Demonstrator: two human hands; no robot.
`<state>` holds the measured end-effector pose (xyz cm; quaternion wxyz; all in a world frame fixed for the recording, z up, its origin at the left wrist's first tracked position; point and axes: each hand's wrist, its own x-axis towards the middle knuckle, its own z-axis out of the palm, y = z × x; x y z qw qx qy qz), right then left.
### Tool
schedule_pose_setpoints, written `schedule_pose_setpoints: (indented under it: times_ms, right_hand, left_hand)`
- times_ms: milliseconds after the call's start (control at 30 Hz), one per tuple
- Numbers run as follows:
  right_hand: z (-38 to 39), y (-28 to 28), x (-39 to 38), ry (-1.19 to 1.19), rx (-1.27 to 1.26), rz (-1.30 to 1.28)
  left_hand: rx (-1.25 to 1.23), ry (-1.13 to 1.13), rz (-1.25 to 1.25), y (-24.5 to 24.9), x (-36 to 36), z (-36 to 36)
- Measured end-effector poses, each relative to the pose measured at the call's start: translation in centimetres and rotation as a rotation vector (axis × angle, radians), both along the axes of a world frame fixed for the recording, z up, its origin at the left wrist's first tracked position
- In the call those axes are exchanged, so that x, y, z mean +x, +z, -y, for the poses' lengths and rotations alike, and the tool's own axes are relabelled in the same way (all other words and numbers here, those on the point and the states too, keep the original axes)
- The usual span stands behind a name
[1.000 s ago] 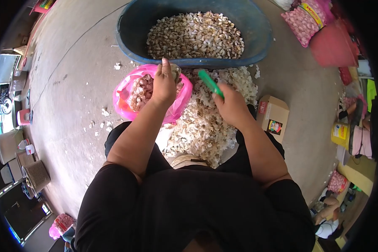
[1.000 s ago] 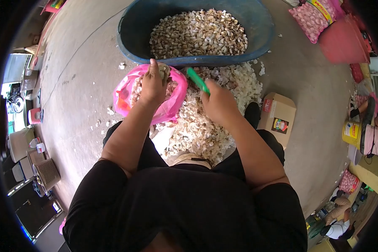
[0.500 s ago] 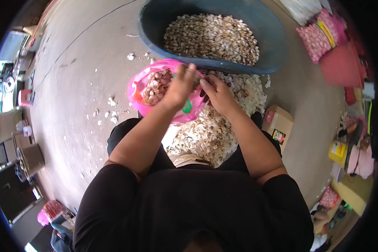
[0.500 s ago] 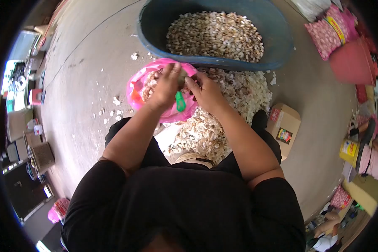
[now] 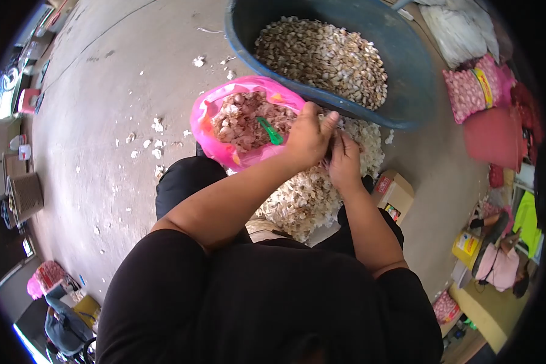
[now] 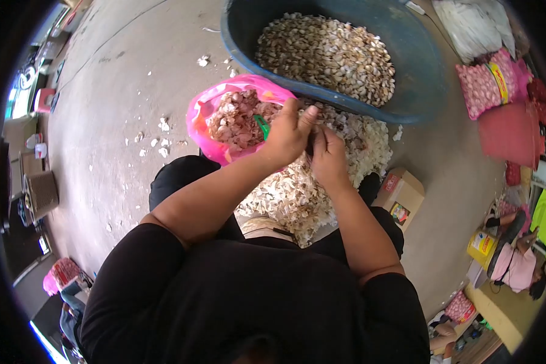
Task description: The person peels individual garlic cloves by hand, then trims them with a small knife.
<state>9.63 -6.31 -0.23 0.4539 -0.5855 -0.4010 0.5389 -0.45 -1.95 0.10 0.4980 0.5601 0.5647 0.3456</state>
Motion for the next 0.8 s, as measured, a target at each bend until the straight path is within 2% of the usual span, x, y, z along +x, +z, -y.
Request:
schedule_pose_setpoints:
  times_ms: [67,133,167,200,267,300,367,433,467,533,567,600,667,700,800]
  right_hand:
    - [0.0,0.4,0.5,0.027,0.002,-0.084]
    - [0.0,1.8,0.7,0.032,-0.002,-0.141]
    - [0.1,2.1,1.2,0.064,-0.055,-0.15]
    - [0.0,2.3,1.8,0.123,-0.095,-0.126]
    - [-0.2,3.0,2.9,0.247,-0.173,-0.084]
    - [-0.2,3.7,3.0,0.228,-0.235,-0.067]
    - [0.4,1.6,3.0,0.218,0.013,0.266]
    - [1.0,0.7,2.9,0.168,0.26,0.569]
    - [1.2,1.1,3.1,0.126,0.116,0.312]
    - [1.3,2.9,3.5,0.04,-0.158,-0.208]
    - [1.2,3.4,4.5,0.021,-0.151,-0.456]
    - [1.1,3.5,5.3,-0.036,-0.148,-0.46]
    - [0.5,3.5,7.1,-0.15,-0.145,-0.467]
    - [0.2,2.4,8.4,0.009,-0.239,-0.031]
    - [1.0,-0.4,8.8,0.11,0.135,1.012]
  left_hand:
    - [-0.096,-0.025,0.145,-0.2,0.0,-0.5]
    - [-0.046,0.108,0.182,-3.6,1.0,-0.7]
    - [-0.457,-0.021,0.56,1.0,0.0,-0.7]
    - [-0.782,-0.054,0.512,2.7,-0.8,-1.1]
    - [-0.862,-0.154,0.523,1.7,-0.9,-1.1]
    - [-0.701,-0.136,0.432,1.3,-0.5,-0.7]
    - [-0.376,-0.099,0.257,0.9,0.3,0.1]
    - [-0.38,-0.185,0.223,1.4,0.7,0.1]
    - [-0.384,-0.227,0.206,2.0,0.8,0.1]
    - [-0.667,-0.28,0.518,2.5,0.4,-0.3]
    - [-0.774,-0.326,0.677,2.0,0.0,-1.0]
    - [-0.88,-0.37,0.839,1.8,-0.1,-1.3]
    - [-0.826,-0.28,0.772,2.7,0.3,-1.3]
    - [-0.806,-0.27,0.743,2.8,0.5,-1.3]
    - [-0.683,-0.239,0.559,2.4,1.2,-1.0]
